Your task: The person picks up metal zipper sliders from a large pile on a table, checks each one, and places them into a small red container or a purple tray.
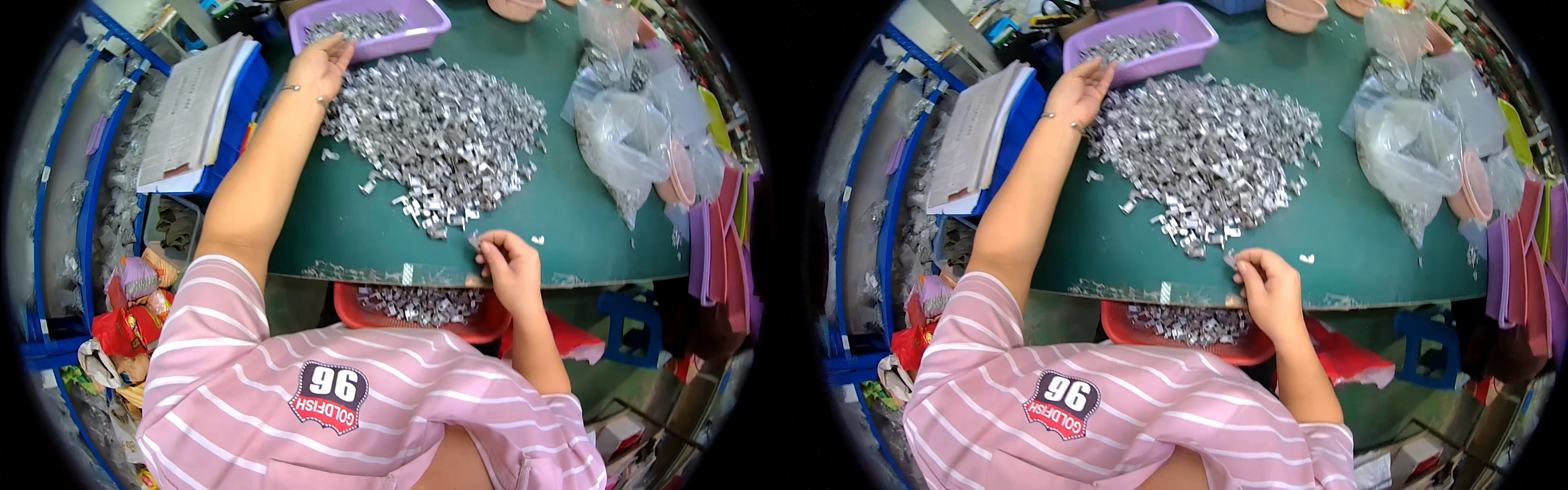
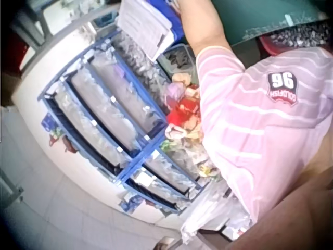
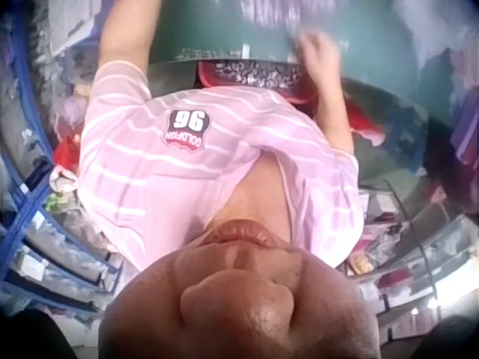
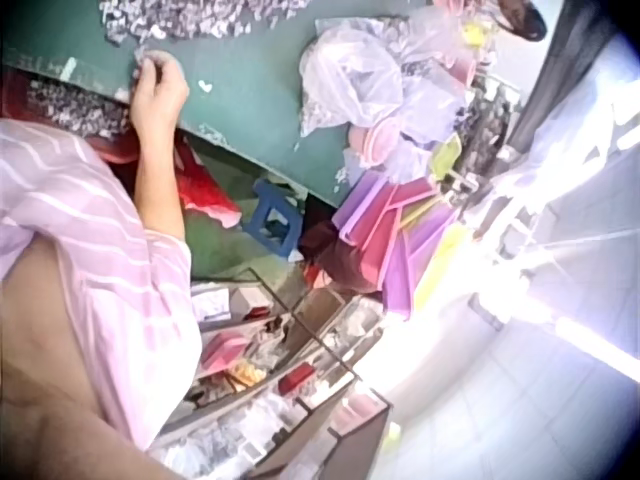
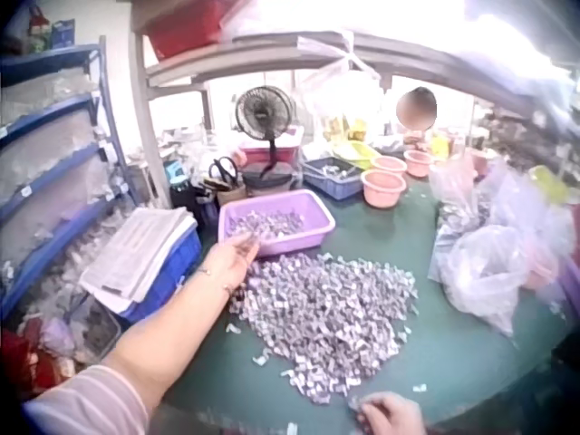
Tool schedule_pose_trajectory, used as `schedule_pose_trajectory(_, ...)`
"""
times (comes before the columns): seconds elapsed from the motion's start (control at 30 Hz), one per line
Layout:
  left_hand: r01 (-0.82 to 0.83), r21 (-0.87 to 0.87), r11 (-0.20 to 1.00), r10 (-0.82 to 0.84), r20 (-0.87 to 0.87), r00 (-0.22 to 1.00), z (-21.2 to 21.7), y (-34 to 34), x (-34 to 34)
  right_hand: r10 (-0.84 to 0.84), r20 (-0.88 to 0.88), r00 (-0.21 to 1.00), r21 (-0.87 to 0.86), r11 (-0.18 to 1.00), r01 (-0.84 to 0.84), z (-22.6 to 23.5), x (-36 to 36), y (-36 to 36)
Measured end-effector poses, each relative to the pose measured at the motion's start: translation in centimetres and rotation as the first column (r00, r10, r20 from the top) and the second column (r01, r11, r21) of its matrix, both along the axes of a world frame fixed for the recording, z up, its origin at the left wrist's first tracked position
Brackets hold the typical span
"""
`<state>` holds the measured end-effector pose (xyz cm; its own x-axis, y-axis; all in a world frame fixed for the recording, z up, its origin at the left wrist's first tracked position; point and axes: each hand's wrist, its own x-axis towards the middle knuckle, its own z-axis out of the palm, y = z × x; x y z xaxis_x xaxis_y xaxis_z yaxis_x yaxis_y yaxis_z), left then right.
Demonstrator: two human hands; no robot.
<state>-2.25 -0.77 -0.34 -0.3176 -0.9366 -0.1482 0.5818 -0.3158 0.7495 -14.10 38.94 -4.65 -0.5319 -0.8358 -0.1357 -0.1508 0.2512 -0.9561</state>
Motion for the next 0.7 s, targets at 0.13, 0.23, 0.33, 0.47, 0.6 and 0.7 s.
schedule_pose_trajectory(0.13, 0.265, -0.372, 0.890, -0.073, 0.458, 0.886, 0.1, 9.7, 1.9, 0.000, 0.252, 0.968, 0.008, 1.000, -0.002, 0.2, -0.1, -0.2)
schedule_pose_trajectory(0.23, 0.661, -0.462, 0.591, -0.133, 0.752, 0.645, 0.2, 17.2, 3.0, 0.021, 0.314, 0.949, 0.017, 0.999, -0.028, 0.3, -0.4, 0.0)
schedule_pose_trajectory(0.33, 0.805, -0.573, 0.153, 0.046, 0.818, 0.573, -1.5, 21.6, 3.9, 0.045, 0.259, 0.965, 0.018, 0.999, -0.052, 0.4, -0.1, 0.2)
schedule_pose_trajectory(0.47, 0.779, -0.613, 0.129, 0.239, 0.782, 0.575, -4.2, 24.4, 4.5, 0.196, -0.500, 0.843, 0.004, 0.974, -0.224, 0.5, 0.6, 0.0)
schedule_pose_trajectory(0.6, 0.734, -0.628, 0.258, 0.176, 0.778, 0.603, -4.3, 25.1, 5.0, 0.058, -0.569, 0.820, -0.218, 0.951, -0.218, 0.9, 1.6, -2.0)
schedule_pose_trajectory(0.7, 0.661, -0.660, 0.357, 0.121, 0.735, 0.667, -3.7, 25.5, 5.0, 0.175, -0.320, 0.931, -0.222, 0.942, -0.253, 1.0, 2.2, -2.8)
